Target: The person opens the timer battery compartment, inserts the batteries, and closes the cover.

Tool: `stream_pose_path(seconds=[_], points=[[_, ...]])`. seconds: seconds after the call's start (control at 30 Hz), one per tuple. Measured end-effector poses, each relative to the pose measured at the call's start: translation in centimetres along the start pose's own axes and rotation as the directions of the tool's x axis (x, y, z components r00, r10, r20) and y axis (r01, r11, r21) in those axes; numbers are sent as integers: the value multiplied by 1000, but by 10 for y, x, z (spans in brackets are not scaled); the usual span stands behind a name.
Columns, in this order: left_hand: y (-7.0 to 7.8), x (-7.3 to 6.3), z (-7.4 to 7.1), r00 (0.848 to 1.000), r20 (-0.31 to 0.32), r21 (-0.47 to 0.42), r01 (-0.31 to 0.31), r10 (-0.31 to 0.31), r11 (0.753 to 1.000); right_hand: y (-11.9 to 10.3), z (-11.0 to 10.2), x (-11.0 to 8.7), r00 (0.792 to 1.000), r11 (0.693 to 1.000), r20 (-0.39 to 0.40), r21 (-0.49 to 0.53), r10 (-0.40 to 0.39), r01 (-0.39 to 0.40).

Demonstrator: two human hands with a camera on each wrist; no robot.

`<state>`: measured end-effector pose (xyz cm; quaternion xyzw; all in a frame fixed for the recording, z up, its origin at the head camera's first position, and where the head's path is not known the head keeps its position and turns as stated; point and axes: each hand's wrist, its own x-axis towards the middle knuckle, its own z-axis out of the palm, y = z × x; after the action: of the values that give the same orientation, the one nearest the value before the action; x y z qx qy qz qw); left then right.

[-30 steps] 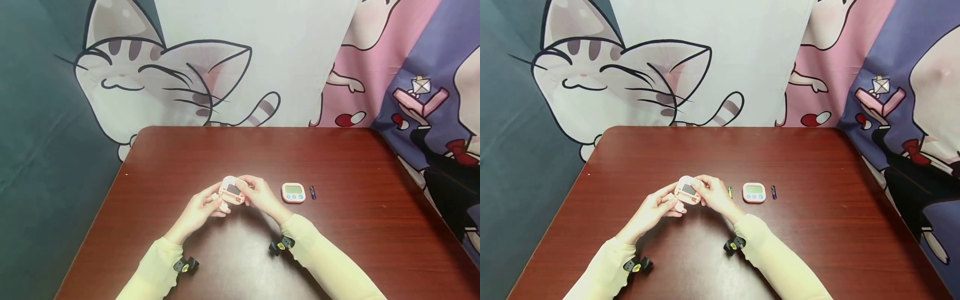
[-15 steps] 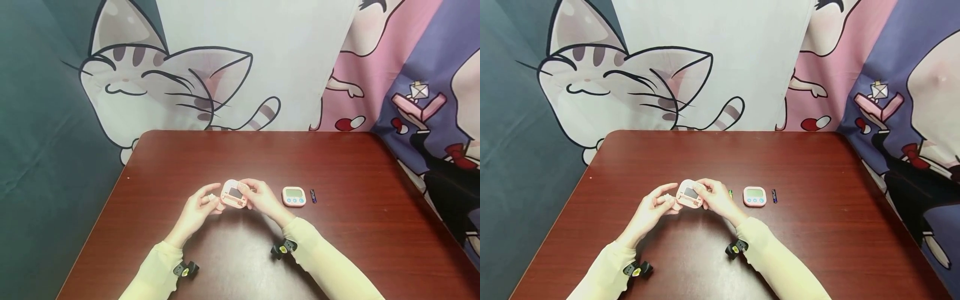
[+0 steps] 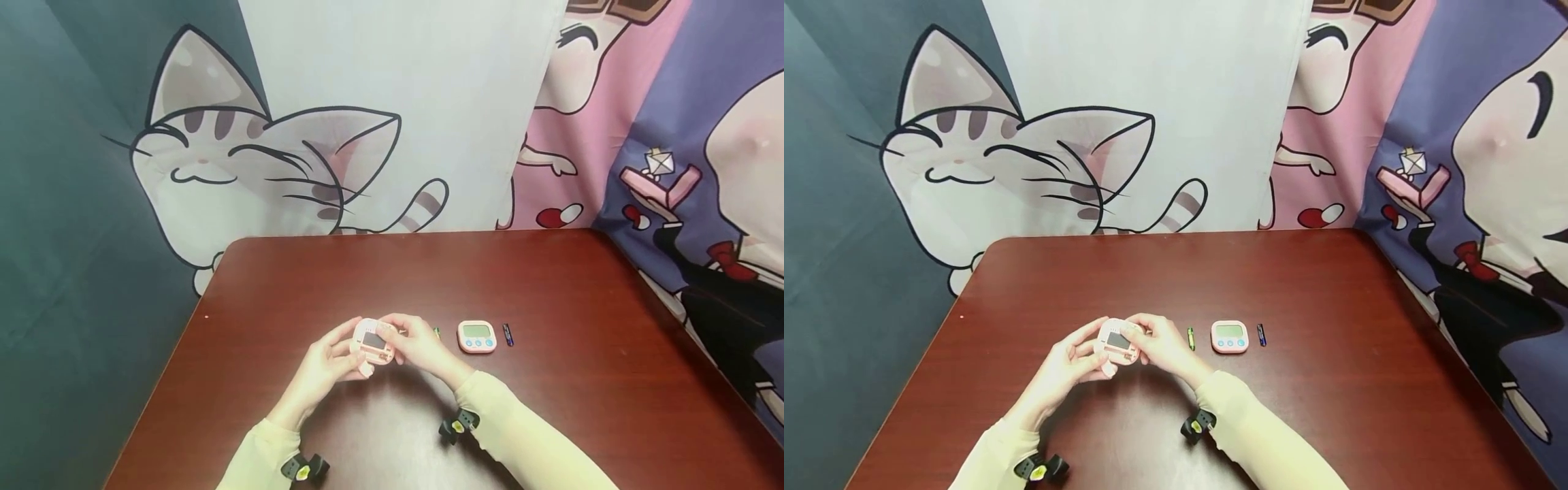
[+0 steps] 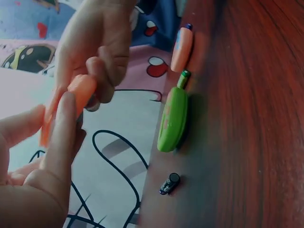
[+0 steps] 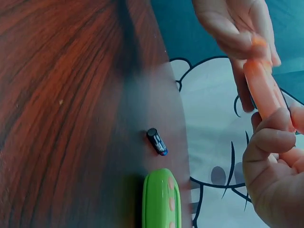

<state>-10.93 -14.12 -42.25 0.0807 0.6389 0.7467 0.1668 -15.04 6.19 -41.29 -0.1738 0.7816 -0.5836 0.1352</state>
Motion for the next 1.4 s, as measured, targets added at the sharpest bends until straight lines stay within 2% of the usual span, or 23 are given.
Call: stream_pose_path(seconds=[0.13, 0.23, 0.4, 0.53, 0.7, 0.77, 0.93, 1.07, 1.23, 1.4], points=[[-7, -6, -3, 997, 71, -2, 12, -12, 1000, 4, 4, -4, 999, 1000, 32, -7, 12, -12], [-9, -8, -6, 994, 106, 33, -26, 22, 999, 7, 4, -4, 999, 1000, 33, -24, 12, -11], [-9, -5, -6, 994, 99, 92, -62, 53, 994, 8, 2, -3, 1000, 998, 4, -52, 24, -23], [-7, -3, -7, 993, 96, 108, -78, 68, 991, 6, 0, -1, 999, 998, 31, -55, 25, -23], [-5, -2, -10, 977, 180, 171, -147, 116, 974, -16, -4, -6, 996, 998, 85, -66, -9, 15], [-4, -1, -9, 973, 195, 193, -159, 121, 968, -15, -5, -5, 996, 997, 85, -67, -20, 26], [-5, 0, -10, 980, 167, 211, -144, 109, 967, -6, -1, 0, 998, 997, 63, -77, -11, 16], [-10, 0, -13, 981, 160, 203, -141, 109, 969, -20, 1, -3, 998, 994, 69, -112, -1, 8], [-12, -1, -16, 982, 159, 186, -129, 100, 974, -3, 3, 4, 997, 993, 75, -118, -1, 10], [-11, -3, -20, 987, 130, 202, -120, 95, 972, 8, 4, 10, 996, 997, 88, -72, -6, 13]])
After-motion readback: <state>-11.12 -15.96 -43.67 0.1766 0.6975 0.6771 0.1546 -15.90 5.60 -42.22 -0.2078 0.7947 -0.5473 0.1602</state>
